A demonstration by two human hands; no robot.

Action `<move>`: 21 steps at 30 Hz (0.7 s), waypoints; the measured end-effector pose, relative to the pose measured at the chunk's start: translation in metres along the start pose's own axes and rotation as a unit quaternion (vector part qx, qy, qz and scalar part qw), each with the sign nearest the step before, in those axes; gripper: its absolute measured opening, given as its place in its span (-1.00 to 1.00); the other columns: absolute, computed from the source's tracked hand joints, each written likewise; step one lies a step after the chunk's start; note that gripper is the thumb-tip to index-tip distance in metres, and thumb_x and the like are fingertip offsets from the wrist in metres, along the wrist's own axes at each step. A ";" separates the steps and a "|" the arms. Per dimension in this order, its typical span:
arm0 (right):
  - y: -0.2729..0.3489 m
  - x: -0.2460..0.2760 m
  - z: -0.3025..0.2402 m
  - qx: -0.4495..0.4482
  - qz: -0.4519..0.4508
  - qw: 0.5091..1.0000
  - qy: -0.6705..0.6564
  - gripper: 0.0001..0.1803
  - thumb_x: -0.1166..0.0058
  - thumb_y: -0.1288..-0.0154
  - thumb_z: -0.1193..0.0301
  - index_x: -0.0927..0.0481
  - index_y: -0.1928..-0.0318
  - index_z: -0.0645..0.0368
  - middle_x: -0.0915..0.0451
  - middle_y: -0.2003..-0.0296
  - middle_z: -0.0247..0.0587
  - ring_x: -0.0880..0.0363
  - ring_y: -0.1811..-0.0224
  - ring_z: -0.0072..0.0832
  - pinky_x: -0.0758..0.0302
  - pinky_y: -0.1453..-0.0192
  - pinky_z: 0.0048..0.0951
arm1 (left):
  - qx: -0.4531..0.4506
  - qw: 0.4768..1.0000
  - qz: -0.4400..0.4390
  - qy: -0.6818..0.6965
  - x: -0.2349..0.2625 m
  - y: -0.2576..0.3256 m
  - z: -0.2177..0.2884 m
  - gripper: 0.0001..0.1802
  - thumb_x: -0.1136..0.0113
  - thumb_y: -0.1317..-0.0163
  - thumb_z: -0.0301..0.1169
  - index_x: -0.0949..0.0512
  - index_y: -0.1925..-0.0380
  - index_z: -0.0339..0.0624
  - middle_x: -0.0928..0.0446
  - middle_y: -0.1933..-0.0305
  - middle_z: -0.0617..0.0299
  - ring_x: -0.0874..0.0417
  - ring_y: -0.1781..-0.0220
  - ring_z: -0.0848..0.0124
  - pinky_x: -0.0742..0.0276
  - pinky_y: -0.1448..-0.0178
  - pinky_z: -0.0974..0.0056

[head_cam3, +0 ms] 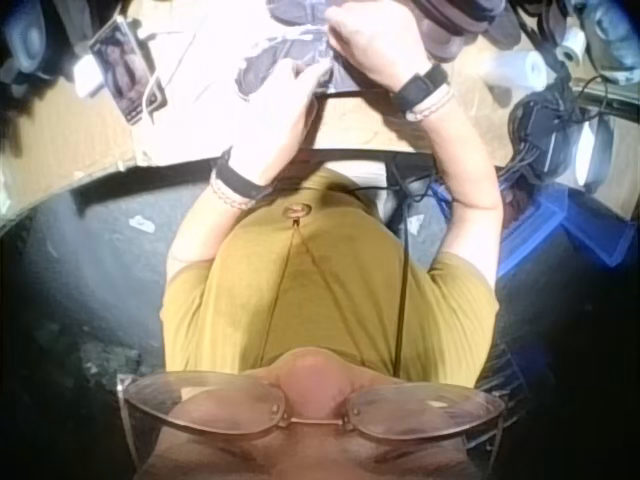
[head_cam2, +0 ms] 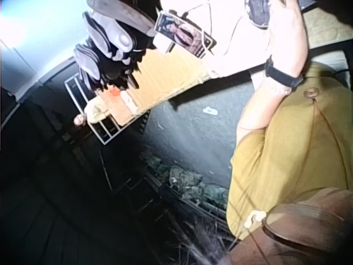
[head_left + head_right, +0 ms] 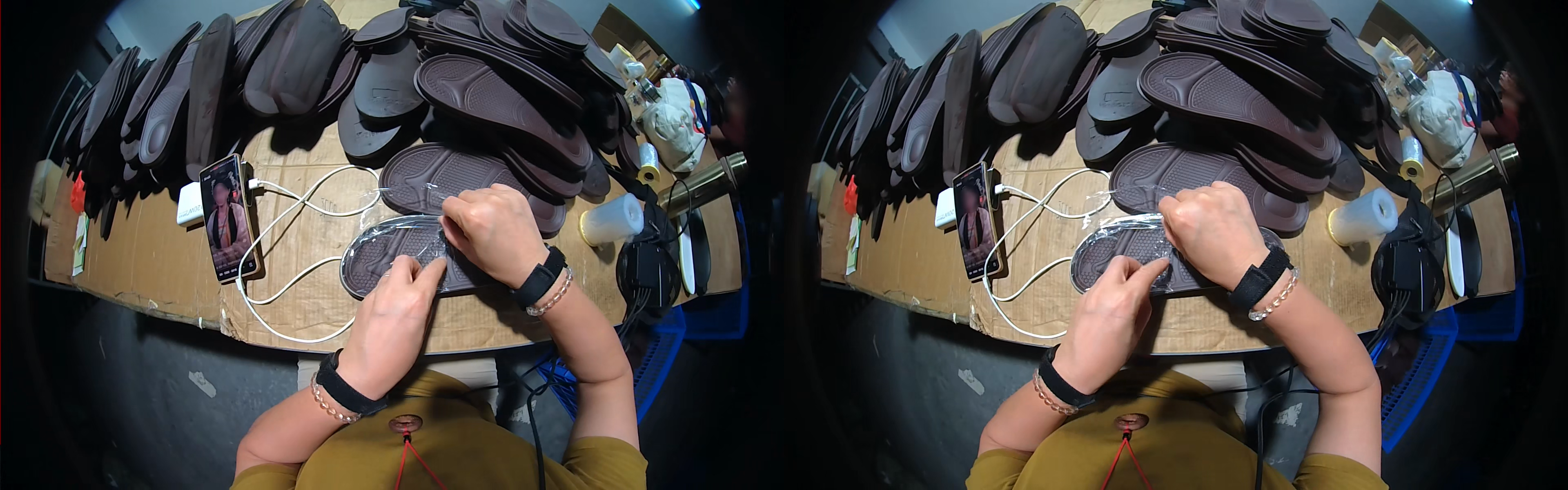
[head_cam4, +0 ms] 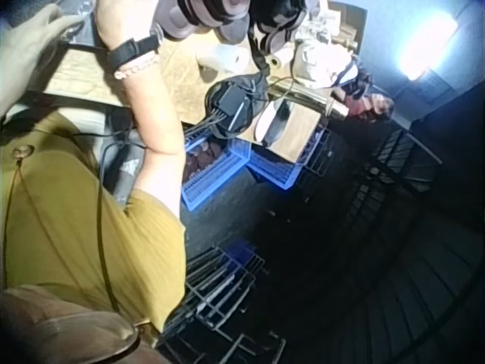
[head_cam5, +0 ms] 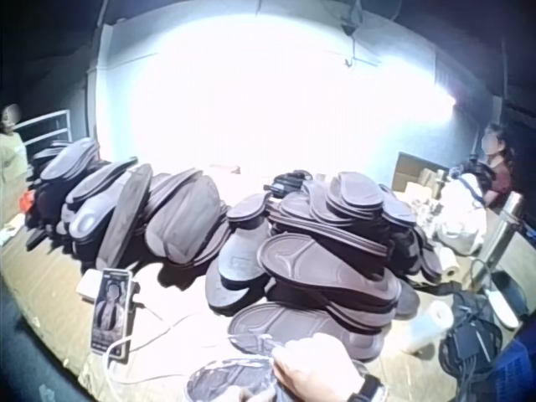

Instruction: Apply protective adhesive tape to the edges of shoe insoles.

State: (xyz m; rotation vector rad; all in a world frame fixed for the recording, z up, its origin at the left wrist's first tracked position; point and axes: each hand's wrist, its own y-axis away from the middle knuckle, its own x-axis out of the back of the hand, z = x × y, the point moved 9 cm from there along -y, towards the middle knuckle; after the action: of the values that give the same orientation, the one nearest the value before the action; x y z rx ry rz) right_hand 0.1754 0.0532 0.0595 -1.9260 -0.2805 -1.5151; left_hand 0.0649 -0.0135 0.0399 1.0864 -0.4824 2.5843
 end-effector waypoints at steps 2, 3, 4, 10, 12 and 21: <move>-0.001 -0.002 0.002 -0.003 0.004 1.000 -0.007 -0.82 -0.32 -0.28 0.36 -0.62 0.42 0.11 -0.61 0.54 -0.17 -0.68 0.41 -0.17 -0.53 0.23 -0.15 | -0.019 0.997 -0.035 -0.060 -0.008 0.000 0.001 -0.54 -0.20 -0.21 -0.66 -0.60 -0.16 -0.31 -0.53 0.06 -0.04 -0.66 0.05 0.00 -0.64 -0.02 0.04; -0.001 -0.003 0.002 -0.001 0.003 1.000 -0.008 -0.82 -0.32 -0.28 0.36 -0.62 0.42 0.11 -0.61 0.54 -0.17 -0.68 0.41 -0.17 -0.53 0.23 -0.15 | -0.018 0.997 -0.034 -0.060 -0.010 0.000 0.000 -0.54 -0.20 -0.21 -0.66 -0.60 -0.16 -0.31 -0.53 0.06 -0.04 -0.66 0.05 0.00 -0.64 -0.02 0.04; -0.001 -0.006 0.004 -0.015 -0.015 1.000 -0.013 -0.82 -0.28 -0.31 0.34 -0.63 0.42 0.11 -0.64 0.54 -0.11 -0.71 0.42 -0.13 -0.57 0.23 -0.12 | -0.022 0.995 -0.042 -0.091 -0.014 -0.002 0.001 -0.52 -0.18 -0.20 -0.67 -0.58 -0.17 -0.32 -0.52 0.06 -0.04 -0.64 0.01 0.01 -0.63 -0.07 0.04; -0.002 0.007 0.025 -0.088 -0.109 0.988 -0.059 -0.68 -0.14 -0.49 0.23 -0.64 0.39 0.14 -0.65 0.55 0.04 -0.70 0.41 0.04 -0.61 0.25 0.05 | -0.028 0.994 -0.052 -0.092 -0.020 -0.008 -0.010 -0.40 -0.21 -0.14 -0.68 -0.48 -0.26 -0.30 -0.51 0.06 -0.06 -0.61 -0.03 -0.03 -0.60 -0.16 0.02; -0.001 0.017 0.032 -0.084 -0.142 0.985 -0.055 -0.63 -0.09 -0.55 0.17 -0.67 0.36 0.16 -0.64 0.53 0.07 -0.68 0.39 0.10 -0.61 0.24 0.06 | -0.032 0.995 -0.060 -0.069 -0.020 -0.010 -0.016 -0.36 -0.29 -0.09 -0.65 -0.44 -0.25 -0.26 -0.52 0.05 -0.08 -0.62 -0.03 -0.06 -0.60 -0.18 0.01; 0.014 0.063 0.074 -0.184 -0.080 0.975 -0.094 -0.68 -0.21 -0.48 0.19 -0.70 0.26 0.22 -0.67 0.45 0.09 -0.71 0.33 0.06 -0.60 0.22 -0.04 | -0.019 0.994 -0.086 -0.059 -0.021 -0.020 -0.020 -0.42 -0.27 -0.17 -0.61 -0.42 -0.24 -0.28 -0.57 -0.01 -0.13 -0.65 -0.10 -0.07 -0.60 -0.21 0.01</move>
State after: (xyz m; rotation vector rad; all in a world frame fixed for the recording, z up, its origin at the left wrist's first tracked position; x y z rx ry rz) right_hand 0.2600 0.0737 0.1042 -2.3970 -0.2554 -1.5751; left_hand 0.0744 0.0097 0.0148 1.2163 -0.4434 2.3625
